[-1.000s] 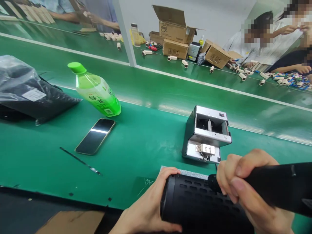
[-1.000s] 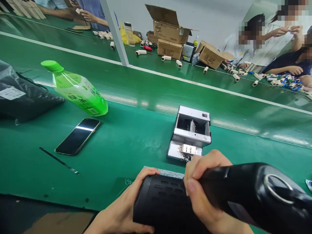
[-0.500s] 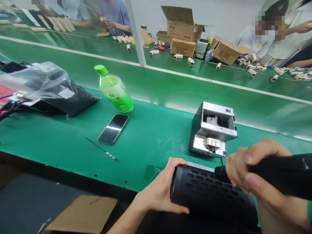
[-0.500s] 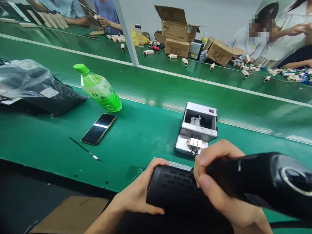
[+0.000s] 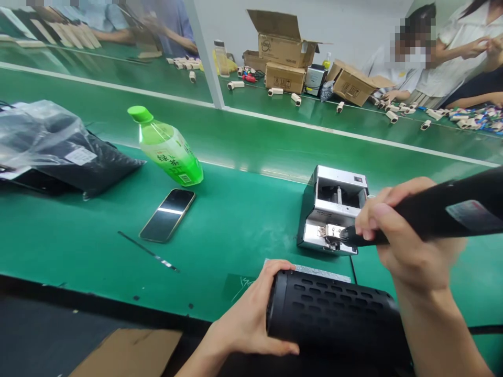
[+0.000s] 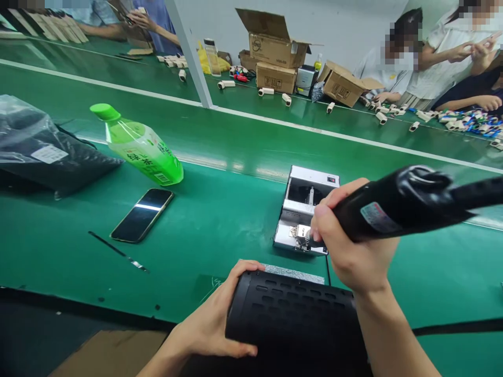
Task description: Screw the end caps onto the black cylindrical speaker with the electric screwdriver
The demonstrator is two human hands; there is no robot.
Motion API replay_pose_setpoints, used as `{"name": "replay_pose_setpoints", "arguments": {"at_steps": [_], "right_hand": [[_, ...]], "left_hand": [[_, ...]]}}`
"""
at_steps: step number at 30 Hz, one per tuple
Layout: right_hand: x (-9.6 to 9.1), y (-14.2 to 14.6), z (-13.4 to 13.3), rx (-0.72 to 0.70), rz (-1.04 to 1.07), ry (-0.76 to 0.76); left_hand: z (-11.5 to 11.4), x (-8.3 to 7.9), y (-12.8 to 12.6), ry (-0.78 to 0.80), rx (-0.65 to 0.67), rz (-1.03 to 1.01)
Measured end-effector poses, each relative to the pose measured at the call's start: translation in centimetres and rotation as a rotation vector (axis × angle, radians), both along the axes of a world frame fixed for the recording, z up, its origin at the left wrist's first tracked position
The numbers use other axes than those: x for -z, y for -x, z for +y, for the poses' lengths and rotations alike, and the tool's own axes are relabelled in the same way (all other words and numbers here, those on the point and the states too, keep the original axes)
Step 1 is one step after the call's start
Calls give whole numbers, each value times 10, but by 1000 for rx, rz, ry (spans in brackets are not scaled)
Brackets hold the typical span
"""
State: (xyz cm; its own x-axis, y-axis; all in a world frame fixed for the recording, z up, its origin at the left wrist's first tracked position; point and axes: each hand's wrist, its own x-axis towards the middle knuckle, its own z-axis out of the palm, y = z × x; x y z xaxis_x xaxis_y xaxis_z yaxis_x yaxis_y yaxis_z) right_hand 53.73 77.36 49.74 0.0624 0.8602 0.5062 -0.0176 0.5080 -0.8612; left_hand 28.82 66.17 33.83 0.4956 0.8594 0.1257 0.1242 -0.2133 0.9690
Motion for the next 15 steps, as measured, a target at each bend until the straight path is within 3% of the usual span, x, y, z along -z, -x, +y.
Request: {"name": "replay_pose_setpoints", "arguments": {"at_steps": [4,10,15], "right_hand": [[12,7,3,34,-26,-10],[19,3,0,-29,-10,58],[7,-21,-27,22,66,110]], "left_hand": [[0,-3,1,53,7,25],[-1,-4,3,86,5,41],[-6,-1,7,123,3,59]]}}
